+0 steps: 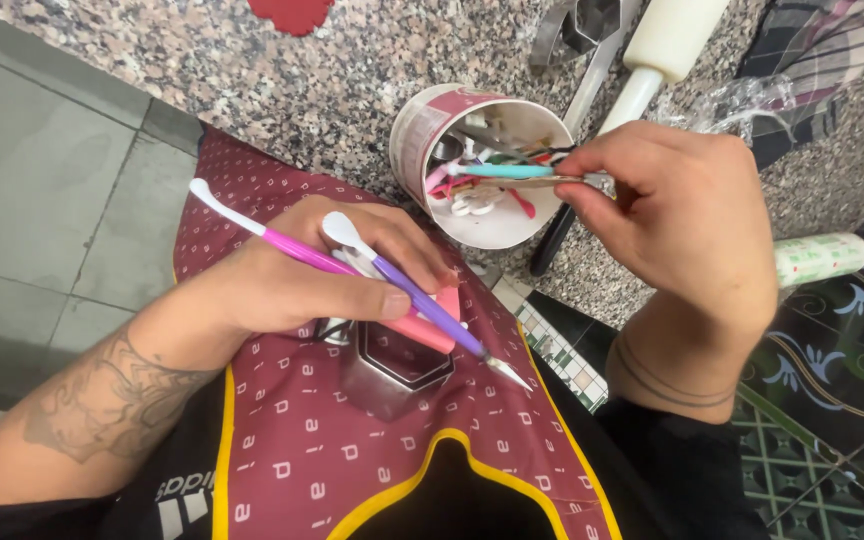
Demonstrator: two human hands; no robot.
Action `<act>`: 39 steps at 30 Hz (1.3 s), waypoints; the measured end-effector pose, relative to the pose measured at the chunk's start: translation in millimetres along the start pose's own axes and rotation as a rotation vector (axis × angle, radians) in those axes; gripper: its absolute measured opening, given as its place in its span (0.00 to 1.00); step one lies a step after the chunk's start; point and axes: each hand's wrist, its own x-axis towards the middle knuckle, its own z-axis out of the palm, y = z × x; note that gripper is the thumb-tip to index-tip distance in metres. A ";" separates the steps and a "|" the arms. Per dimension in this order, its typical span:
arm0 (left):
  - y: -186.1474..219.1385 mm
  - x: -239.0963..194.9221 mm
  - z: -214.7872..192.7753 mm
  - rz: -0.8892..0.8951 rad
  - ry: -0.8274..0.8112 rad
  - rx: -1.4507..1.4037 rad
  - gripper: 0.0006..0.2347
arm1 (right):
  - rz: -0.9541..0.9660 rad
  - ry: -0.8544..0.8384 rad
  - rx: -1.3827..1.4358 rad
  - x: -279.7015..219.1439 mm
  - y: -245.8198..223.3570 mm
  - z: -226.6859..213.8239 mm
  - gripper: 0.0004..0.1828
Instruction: Gathering and organizing various cake decorating tools and cutters from a workspace into a container.
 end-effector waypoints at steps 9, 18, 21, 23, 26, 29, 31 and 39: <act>0.9 0.2 0.9 0.002 0.014 0.033 0.10 | -0.074 0.251 -0.236 14.9 4.1 50.2 0.07; -0.2 0.7 0.4 0.011 0.010 0.041 0.10 | -0.136 0.239 -0.121 15.0 8.0 57.7 0.10; -0.5 0.5 0.2 0.019 0.010 0.062 0.10 | -0.234 0.137 -0.011 13.0 10.5 58.5 0.12; -0.8 -0.9 1.5 0.006 0.027 0.045 0.11 | -0.121 0.198 0.246 8.1 16.5 55.8 0.11; -0.1 -0.9 1.3 -0.005 0.030 0.025 0.11 | -0.161 0.306 0.208 3.4 15.9 42.7 0.08; -0.5 -0.3 -0.9 0.003 0.016 0.006 0.10 | -0.148 0.272 0.120 6.7 5.5 37.9 0.09; 0.9 1.2 -1.5 0.008 0.017 0.004 0.10 | -0.093 0.313 0.107 -8.4 13.6 38.9 0.09; 1.8 3.3 -0.7 -0.004 0.015 0.004 0.11 | 0.040 0.295 0.096 -31.7 9.5 35.0 0.10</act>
